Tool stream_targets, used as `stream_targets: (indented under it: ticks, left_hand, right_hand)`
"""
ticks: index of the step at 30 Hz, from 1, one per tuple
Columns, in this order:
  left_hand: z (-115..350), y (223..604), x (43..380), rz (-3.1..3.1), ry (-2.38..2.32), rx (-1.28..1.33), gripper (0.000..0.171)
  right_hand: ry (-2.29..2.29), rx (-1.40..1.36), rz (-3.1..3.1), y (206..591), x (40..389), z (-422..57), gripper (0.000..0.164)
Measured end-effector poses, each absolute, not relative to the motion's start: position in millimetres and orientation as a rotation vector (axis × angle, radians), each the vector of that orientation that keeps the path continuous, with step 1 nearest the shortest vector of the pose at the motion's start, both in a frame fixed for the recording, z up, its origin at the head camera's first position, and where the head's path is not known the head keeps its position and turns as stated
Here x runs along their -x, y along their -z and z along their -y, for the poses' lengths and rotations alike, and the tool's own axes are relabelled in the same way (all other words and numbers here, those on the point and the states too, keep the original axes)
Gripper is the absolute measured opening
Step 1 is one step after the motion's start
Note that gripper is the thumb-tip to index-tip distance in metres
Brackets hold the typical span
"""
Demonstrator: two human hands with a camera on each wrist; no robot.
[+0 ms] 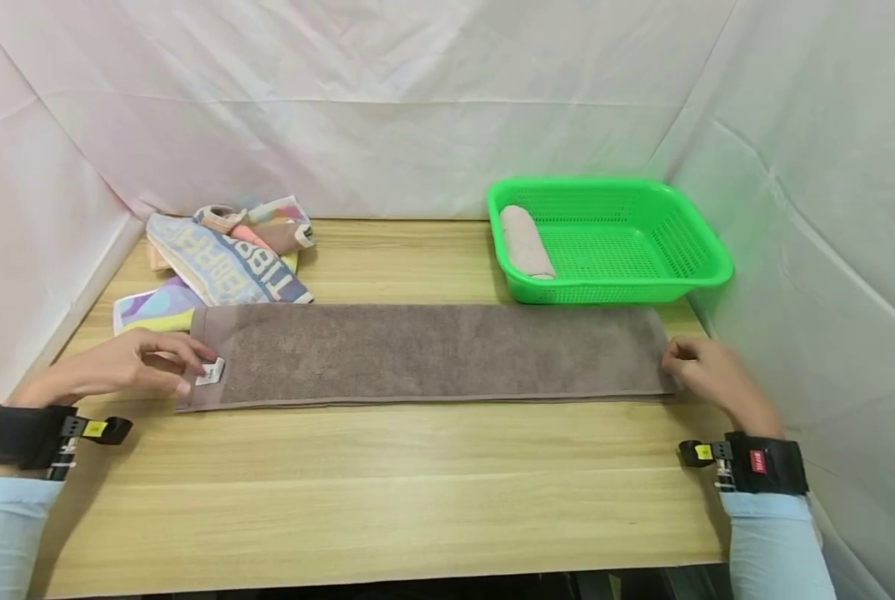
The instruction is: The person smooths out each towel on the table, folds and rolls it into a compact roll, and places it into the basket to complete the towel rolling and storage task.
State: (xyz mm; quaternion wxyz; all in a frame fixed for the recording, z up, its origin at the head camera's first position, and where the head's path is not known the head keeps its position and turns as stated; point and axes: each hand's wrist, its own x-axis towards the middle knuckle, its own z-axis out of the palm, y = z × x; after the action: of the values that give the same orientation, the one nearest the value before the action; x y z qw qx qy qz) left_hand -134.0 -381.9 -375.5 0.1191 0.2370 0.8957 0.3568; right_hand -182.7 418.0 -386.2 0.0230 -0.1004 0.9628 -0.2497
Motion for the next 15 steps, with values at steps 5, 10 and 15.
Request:
stream_targets:
  ticks: [5,10,15]
  left_hand:
    - [374.7,374.2,140.1,-2.745,-0.939,-0.47,0.032]
    - [369.9,372.5,149.2,-2.789,-0.848,-0.385,0.039]
    - [370.1,372.1,153.1,-2.72,-0.858,-0.323,0.036]
  right_hand:
    - [0.777,0.114,-2.836,383.5,203.9,-406.4,0.06]
    - [0.916,-0.043,-2.737,381.0,222.7,-404.0,0.093]
    - [0.892,-0.16,-2.636,383.0,233.5,-408.1,0.099]
